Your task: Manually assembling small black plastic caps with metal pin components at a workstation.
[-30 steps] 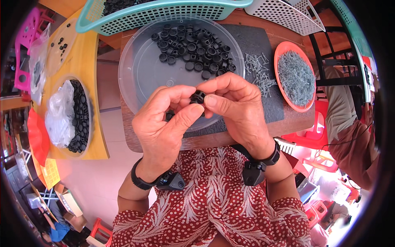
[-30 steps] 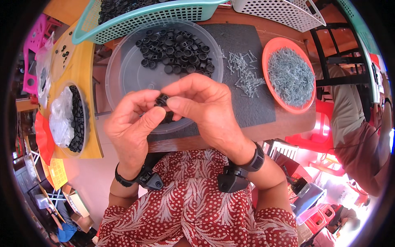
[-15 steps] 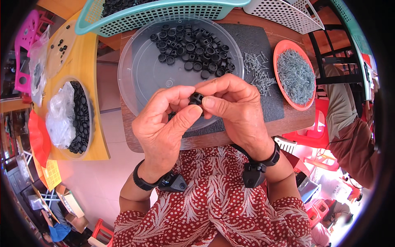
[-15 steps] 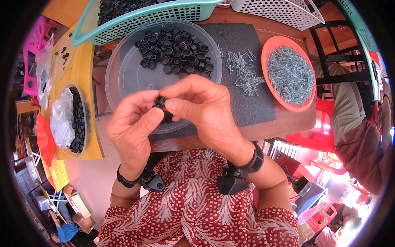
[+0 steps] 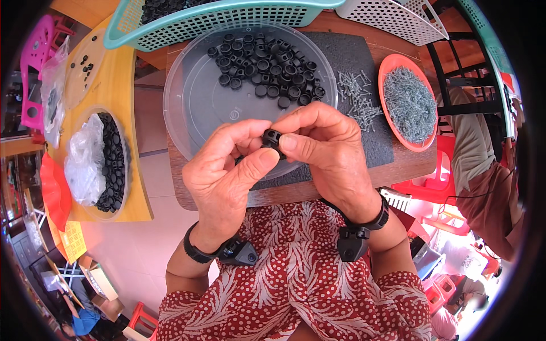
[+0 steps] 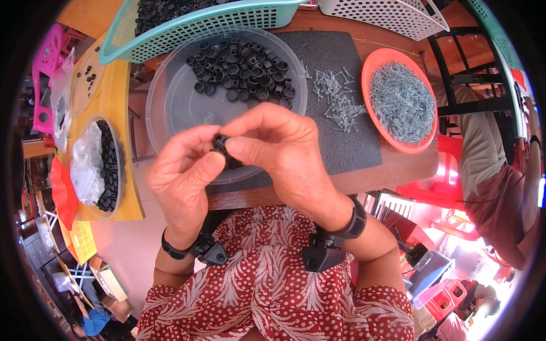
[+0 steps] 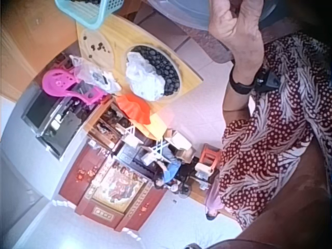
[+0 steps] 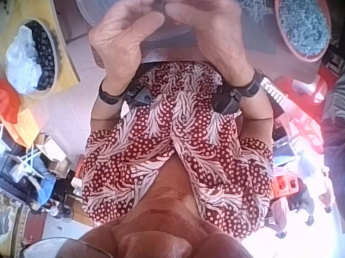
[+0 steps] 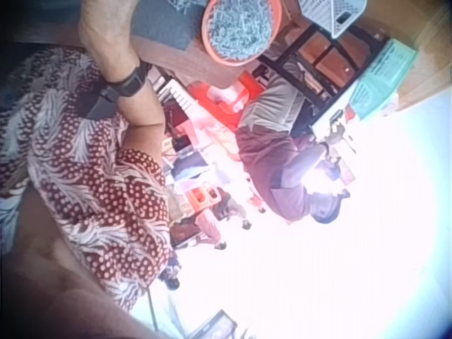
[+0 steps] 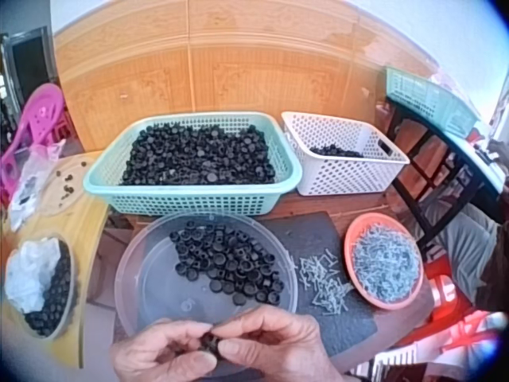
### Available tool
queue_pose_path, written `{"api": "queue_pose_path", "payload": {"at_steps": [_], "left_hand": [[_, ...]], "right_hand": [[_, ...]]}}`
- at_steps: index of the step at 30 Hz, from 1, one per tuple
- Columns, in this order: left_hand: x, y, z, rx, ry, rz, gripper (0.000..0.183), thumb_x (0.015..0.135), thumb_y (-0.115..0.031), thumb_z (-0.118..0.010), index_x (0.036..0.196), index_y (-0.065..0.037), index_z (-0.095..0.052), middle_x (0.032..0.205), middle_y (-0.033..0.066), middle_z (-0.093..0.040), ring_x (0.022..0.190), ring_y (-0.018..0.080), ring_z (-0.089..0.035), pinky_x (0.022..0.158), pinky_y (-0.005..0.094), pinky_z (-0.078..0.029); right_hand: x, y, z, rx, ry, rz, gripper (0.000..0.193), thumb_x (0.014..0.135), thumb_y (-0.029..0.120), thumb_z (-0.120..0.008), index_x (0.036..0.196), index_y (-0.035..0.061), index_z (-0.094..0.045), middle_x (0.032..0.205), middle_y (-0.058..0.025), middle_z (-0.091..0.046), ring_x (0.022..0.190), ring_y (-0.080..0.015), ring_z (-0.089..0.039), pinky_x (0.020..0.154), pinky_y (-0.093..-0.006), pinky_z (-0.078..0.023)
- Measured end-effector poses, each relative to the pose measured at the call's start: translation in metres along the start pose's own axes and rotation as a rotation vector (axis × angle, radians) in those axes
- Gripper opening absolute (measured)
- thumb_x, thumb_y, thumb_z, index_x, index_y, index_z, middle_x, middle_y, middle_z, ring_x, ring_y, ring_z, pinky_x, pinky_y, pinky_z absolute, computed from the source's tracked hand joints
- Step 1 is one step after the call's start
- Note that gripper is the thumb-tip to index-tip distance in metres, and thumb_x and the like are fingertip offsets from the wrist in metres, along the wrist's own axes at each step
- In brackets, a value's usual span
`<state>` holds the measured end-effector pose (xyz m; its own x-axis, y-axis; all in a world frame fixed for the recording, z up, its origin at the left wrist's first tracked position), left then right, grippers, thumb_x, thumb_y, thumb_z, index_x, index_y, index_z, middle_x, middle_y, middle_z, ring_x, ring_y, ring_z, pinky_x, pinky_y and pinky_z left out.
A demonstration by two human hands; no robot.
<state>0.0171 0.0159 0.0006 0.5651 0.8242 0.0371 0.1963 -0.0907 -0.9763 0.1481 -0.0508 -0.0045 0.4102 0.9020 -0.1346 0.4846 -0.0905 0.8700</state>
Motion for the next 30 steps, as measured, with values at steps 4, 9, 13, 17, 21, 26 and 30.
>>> {"api": "queue_pose_path", "payload": {"at_steps": [4,9,13,17,21,26,30], "left_hand": [[0.001,0.000,0.000,0.013,0.001,0.009,0.031,0.077,-0.002,-0.071,0.106,0.004,-0.062,0.087,0.0021,-0.058,0.076,0.0075,-0.052,0.068,0.0202,-0.045],[0.003,0.000,0.000,0.042,0.025,0.003,0.031,0.078,-0.003,-0.071,0.107,0.004,-0.062,0.085,0.0016,-0.059,0.075,0.0076,-0.053,0.068,0.0198,-0.045],[0.002,-0.003,-0.003,-0.039,0.034,0.071,0.032,0.080,-0.008,-0.070,0.107,0.005,-0.060,0.085,0.0038,-0.062,0.074,0.0082,-0.055,0.068,0.0195,-0.045],[0.002,-0.001,-0.004,-0.064,0.031,0.085,0.033,0.081,-0.014,-0.070,0.106,0.005,-0.059,0.085,0.0046,-0.062,0.072,0.0083,-0.055,0.065,0.0188,-0.044],[0.002,0.001,-0.006,-0.066,0.055,0.008,0.025,0.085,-0.011,-0.066,0.103,0.004,-0.058,0.087,0.0040,-0.062,0.077,0.0078,-0.058,0.069,0.0204,-0.048],[0.005,0.004,-0.005,0.149,0.037,-0.185,0.026,0.082,-0.015,-0.070,0.097,0.002,-0.057,0.082,0.0037,-0.061,0.072,0.0075,-0.056,0.064,0.0206,-0.046],[0.009,0.007,-0.001,0.245,0.059,-0.349,0.028,0.078,-0.016,-0.073,0.095,0.001,-0.058,0.078,0.0053,-0.060,0.068,0.0093,-0.056,0.060,0.0219,-0.046]], "right_hand": [[0.000,0.000,-0.001,0.018,0.008,-0.002,0.013,0.078,-0.008,-0.063,0.087,0.0008,-0.066,0.082,-0.0041,-0.065,0.073,-0.0083,-0.058,0.066,-0.0212,-0.048],[0.000,0.000,0.000,0.018,0.016,0.025,0.013,0.078,-0.008,-0.063,0.087,0.0010,-0.066,0.082,-0.0042,-0.065,0.073,-0.0083,-0.058,0.066,-0.0213,-0.048],[0.000,0.001,-0.002,-0.006,0.008,0.014,0.013,0.078,-0.008,-0.063,0.088,0.0005,-0.066,0.082,-0.0041,-0.065,0.073,-0.0083,-0.058,0.066,-0.0216,-0.048],[-0.002,0.001,-0.002,-0.003,0.005,0.023,0.013,0.079,-0.008,-0.063,0.089,-0.0004,-0.065,0.082,-0.0043,-0.065,0.074,-0.0086,-0.059,0.068,-0.0222,-0.049],[-0.003,0.001,-0.002,-0.018,-0.005,0.020,0.013,0.079,-0.008,-0.062,0.090,-0.0009,-0.064,0.083,-0.0045,-0.065,0.076,-0.0089,-0.059,0.070,-0.0224,-0.049],[-0.004,0.007,-0.006,-0.049,-0.009,0.067,0.012,0.079,-0.008,-0.061,0.089,-0.0014,-0.064,0.085,-0.0043,-0.065,0.078,-0.0088,-0.059,0.071,-0.0223,-0.049],[-0.006,0.012,-0.005,-0.031,0.033,0.043,0.012,0.080,-0.008,-0.061,0.089,-0.0022,-0.064,0.085,-0.0048,-0.064,0.079,-0.0093,-0.059,0.072,-0.0226,-0.049]]}}
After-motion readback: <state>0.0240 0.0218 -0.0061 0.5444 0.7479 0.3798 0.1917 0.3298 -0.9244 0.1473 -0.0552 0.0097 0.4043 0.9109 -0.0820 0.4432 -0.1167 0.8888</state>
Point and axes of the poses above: each hand's wrist, its own x-axis towards the middle knuckle, its own z-axis out of the back of the hand, y = z × x, the point moved 3 cm from there along x, towards the middle knuckle
